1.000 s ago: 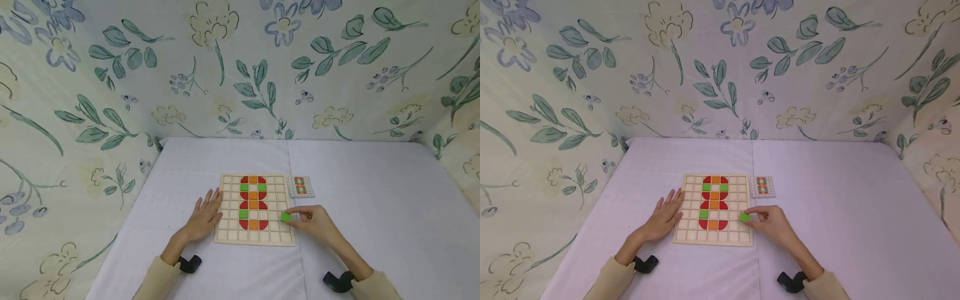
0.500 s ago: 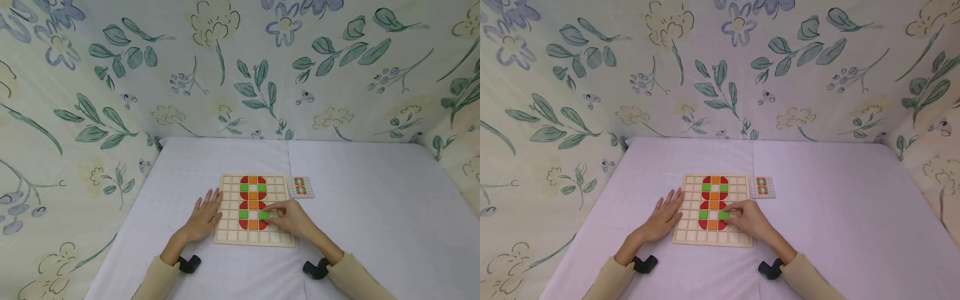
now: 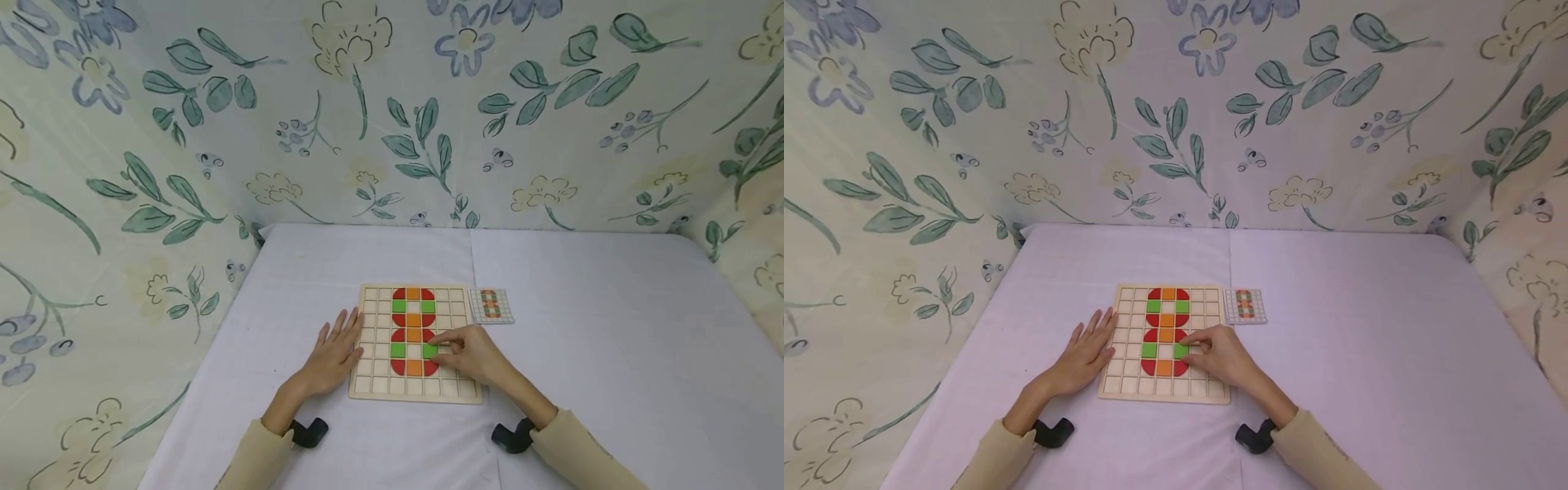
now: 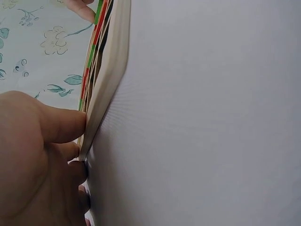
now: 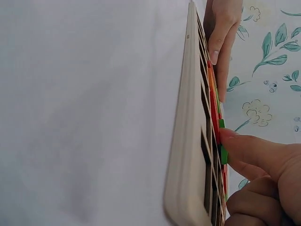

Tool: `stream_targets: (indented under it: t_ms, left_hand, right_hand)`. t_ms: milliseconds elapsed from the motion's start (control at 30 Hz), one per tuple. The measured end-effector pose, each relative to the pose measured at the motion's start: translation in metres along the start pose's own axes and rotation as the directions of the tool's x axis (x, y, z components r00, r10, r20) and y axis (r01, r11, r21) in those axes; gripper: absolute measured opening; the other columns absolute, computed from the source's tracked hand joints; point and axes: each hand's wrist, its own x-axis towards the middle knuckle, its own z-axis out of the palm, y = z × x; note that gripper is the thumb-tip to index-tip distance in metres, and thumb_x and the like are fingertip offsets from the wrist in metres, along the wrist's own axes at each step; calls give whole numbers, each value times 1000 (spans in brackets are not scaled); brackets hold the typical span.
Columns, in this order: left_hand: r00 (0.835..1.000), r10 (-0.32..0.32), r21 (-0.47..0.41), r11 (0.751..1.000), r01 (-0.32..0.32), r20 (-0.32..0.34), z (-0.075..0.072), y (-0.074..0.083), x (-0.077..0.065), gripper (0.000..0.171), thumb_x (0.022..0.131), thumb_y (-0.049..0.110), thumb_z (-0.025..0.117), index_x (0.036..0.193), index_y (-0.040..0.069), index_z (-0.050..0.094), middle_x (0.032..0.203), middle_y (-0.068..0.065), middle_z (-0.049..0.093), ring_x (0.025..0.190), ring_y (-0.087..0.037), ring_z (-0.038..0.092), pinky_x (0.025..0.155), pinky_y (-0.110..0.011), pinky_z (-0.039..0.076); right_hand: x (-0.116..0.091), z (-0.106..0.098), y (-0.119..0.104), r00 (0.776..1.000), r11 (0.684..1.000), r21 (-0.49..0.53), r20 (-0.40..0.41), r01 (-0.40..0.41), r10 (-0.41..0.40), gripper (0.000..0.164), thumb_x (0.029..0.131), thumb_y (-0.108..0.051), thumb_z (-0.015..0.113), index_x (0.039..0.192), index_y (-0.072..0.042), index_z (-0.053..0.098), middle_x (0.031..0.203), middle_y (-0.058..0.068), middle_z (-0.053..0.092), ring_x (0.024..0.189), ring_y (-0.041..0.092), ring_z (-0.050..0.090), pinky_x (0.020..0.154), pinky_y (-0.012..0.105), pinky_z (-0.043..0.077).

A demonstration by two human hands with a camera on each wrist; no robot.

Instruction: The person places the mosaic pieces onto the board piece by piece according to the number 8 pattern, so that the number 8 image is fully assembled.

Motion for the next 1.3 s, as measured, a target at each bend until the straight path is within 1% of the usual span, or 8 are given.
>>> stream_targets:
  t_ms: [133,200,400,567,733,967,1167,1300]
  left_hand:
    - [1000,6,1,1000,-6,-5,0,1,-1,63,112,22,40,166,3,13,175,-15,8,163,-40,-1,127,-66,-1]
    - [1000,18,-16,1000,-18,-20,-1,1,-3,63,111,21,41,165,2,16,175,-17,10,162,-42,1,126,-66,-1]
    - [999,28,-25,999,-29,-29,0,0,-4,63,111,22,42,165,2,16,175,-17,10,162,-42,0,126,-67,-2]
    - [999,22,-18,1000,-23,-23,2,-3,-2,63,112,24,40,166,6,14,176,-12,7,163,-38,-2,127,-64,-3]
    - [1000,-6,14,1000,6,7,2,-6,0,64,113,30,37,167,12,8,176,-5,2,164,-32,-6,129,-59,-5]
    - [1000,-2,21,1000,2,-3,4,-9,1,65,113,30,38,167,11,9,176,-6,3,164,-32,-6,129,-59,-5]
    - [1000,-12,35,999,11,12,5,-10,3,65,113,31,37,167,14,6,176,-3,0,164,-30,-7,129,-59,-6]
    - [999,-16,41,999,15,27,5,-10,4,65,113,32,36,167,14,5,176,-3,-1,164,-30,-9,129,-59,-6]
  right_hand:
    - [-1,0,1,1000,1000,4,2,1,-1,24,83,-17,88,106,-13,82,55,-7,33,52,6,28,50,19,23]
    - [-1,0,1,1000,1000,3,7,4,-4,24,83,-18,88,106,-13,82,55,-7,32,52,6,27,50,18,22]
    - [-4,-2,2,1000,1000,4,11,-3,3,26,84,-22,88,108,-14,82,55,-8,30,52,6,26,50,19,22]
    - [-5,-3,5,1000,999,11,-1,-30,30,27,83,-23,88,109,-16,82,55,-7,30,51,5,26,50,18,22]
    - [-4,-3,5,1000,1000,19,-12,-21,21,26,83,-21,88,109,-16,82,56,-7,30,51,6,26,50,18,22]
    - [-1,-2,5,999,999,20,-12,-39,40,25,84,-23,88,108,-20,83,55,-7,33,51,6,28,50,17,23]
    - [-2,-4,8,1000,999,48,-6,-22,22,26,85,-24,87,109,-16,83,55,-7,32,50,6,28,48,19,21]
    - [-2,-4,10,1000,999,47,-6,-17,18,26,85,-25,87,109,-16,83,55,-7,33,50,5,28,48,18,21]
